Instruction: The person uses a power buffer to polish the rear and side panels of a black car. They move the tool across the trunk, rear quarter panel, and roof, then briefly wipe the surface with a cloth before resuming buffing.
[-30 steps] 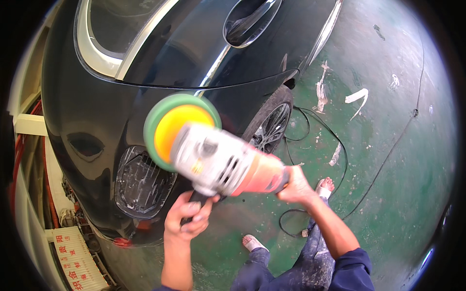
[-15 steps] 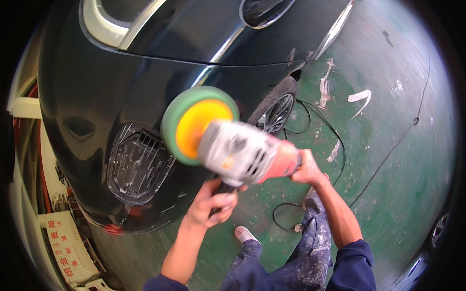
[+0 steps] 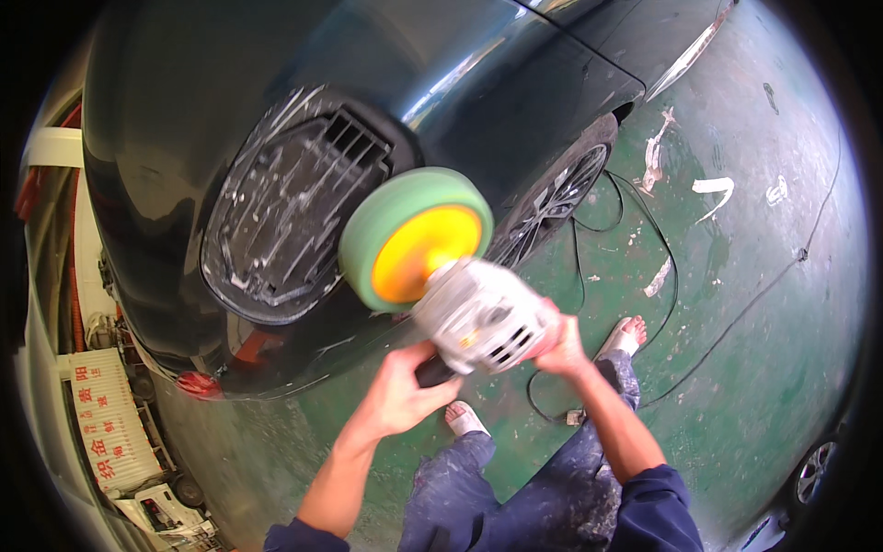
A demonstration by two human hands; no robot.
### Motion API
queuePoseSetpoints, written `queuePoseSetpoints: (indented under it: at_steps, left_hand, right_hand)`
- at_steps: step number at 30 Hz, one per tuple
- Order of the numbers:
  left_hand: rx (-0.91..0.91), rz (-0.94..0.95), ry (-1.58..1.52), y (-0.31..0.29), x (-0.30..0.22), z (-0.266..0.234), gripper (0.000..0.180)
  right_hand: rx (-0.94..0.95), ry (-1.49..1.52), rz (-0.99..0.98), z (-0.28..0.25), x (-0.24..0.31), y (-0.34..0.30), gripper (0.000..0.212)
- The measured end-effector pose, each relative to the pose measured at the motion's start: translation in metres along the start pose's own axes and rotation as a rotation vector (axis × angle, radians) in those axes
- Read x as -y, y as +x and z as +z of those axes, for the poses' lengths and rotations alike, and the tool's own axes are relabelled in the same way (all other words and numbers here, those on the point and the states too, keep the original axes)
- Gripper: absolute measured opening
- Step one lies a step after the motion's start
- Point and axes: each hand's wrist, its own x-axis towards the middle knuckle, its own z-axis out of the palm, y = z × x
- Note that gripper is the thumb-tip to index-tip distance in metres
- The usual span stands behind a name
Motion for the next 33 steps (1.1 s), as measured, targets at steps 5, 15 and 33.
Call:
queuePoseSetpoints:
  at_steps: [5, 15, 33]
  left_hand:
    - [-0.095, -0.175, 0.149, -0.093, 0.084, -0.047, 0.027]
    - [-0.156, -0.092, 0.213, -0.142, 0.16, -0.063, 0.033]
    - [-0.082, 0.064, 0.321, 0.012, 0.081, 0.039, 0.025]
  right_hand:
    - [0.161, 0.361, 0.153, 0.06, -0.135, 0.015, 0.051]
    - [0.031, -1.136, -0.608, 0.05, -0.222, 0.01, 0.062]
    - [0.037, -1.517, -0.282, -0.086, -0.075, 0.02, 0.059]
